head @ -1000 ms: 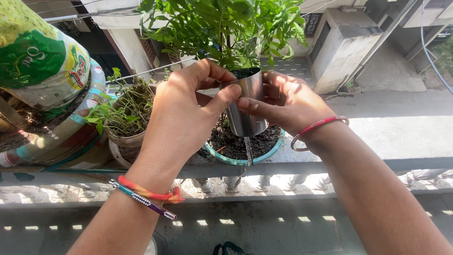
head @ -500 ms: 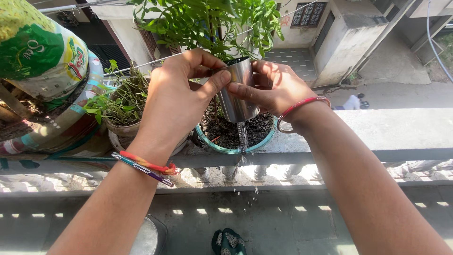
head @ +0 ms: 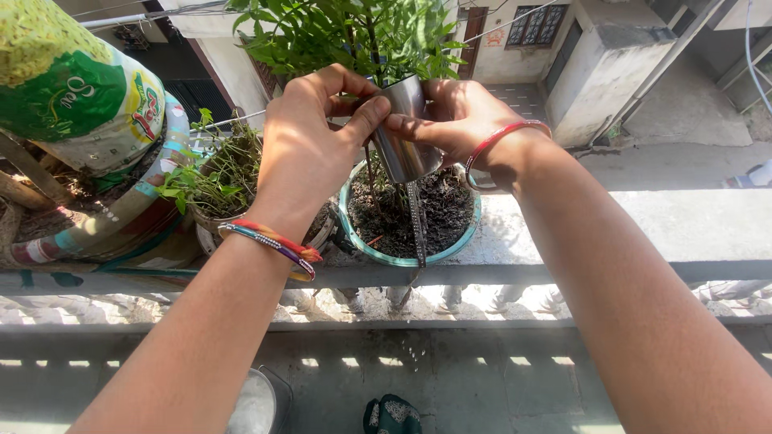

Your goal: The person scoops water from a metal bucket using a small metal cup and pours it into several potted plants on a balcony. The person waters each plant multiple times, moving between pots and occasionally adjusting the plants.

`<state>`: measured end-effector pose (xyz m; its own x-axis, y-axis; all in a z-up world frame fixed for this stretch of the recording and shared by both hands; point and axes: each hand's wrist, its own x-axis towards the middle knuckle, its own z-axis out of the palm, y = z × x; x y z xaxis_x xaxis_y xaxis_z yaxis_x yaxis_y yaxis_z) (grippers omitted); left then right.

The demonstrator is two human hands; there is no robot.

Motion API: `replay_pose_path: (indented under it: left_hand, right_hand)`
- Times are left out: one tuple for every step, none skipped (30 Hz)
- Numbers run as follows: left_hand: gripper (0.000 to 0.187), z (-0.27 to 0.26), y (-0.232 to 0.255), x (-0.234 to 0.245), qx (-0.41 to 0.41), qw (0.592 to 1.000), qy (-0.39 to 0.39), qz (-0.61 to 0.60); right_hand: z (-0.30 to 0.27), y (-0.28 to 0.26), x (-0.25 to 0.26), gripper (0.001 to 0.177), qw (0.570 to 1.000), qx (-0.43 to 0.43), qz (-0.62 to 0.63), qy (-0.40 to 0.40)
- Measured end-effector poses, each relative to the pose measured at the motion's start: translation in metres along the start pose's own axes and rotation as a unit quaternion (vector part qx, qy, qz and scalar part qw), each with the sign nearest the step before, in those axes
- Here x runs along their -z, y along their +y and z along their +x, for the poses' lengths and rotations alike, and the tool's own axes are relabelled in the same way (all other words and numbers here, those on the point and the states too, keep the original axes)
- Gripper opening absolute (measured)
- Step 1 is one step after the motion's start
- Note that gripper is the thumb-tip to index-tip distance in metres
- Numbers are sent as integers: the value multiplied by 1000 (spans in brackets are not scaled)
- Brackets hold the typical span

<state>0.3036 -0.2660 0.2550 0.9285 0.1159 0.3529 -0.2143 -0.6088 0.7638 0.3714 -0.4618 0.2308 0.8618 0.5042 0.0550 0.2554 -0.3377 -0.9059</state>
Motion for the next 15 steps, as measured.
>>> replay_pose_path:
  left_hand:
    - [23,2,0,0,-10,1000,3,-1]
    - [22,3,0,-1,-19,1000,5,-2]
    - [22,4,-1,-1,-10,1000,3,-7]
    - [22,5,-2,-2,-1,1000,-1,-10]
    - [23,6,-4,-2,7,1000,-5,-13]
    - [22,7,-5,-2,-13,1000,2,-12]
    - [22,7,-7,-3,-34,999,8,-11]
    - [21,7,-9,-2,-55,998,15,-9]
    - [20,7,-10,-2,-70,997,15,-4]
    - [20,8,-10,-2,-85,996,17,0]
    - [19,9,-10,-2,-100,995,18,4]
    - [20,10,-10,-2,-76,997,12,-4]
    - [20,11,-10,-3,-52,999,6,-11]
    - [21,11,-10,-4,-28,999,0,-19]
    - [21,12,-9,-5,-30,999,-2,-28]
  right_hand:
    - [3,0,1,57,1000,-3,10,-3]
    - [6,0,1,57,1000,-24,-15,13]
    - [10,0,1,57,998,-44,-40,30]
    - [13,1,1,57,995,-65,-63,47]
    - [15,3,1,57,996,-61,-56,42]
    - [17,5,1,57,996,-58,-50,37]
    - [18,7,2,57,997,-54,-43,33]
    - [19,8,2,58,998,-46,-31,30]
    - [21,9,2,58,999,-37,-19,26]
    - [22,9,3,59,999,-27,-9,22]
    - [23,9,3,59,998,-41,-30,31]
    - [24,10,3,59,996,-58,-50,41]
    - [23,11,4,59,993,-75,-70,51]
    - [23,11,4,59,995,-65,-57,43]
    - [22,11,5,59,997,-55,-43,35]
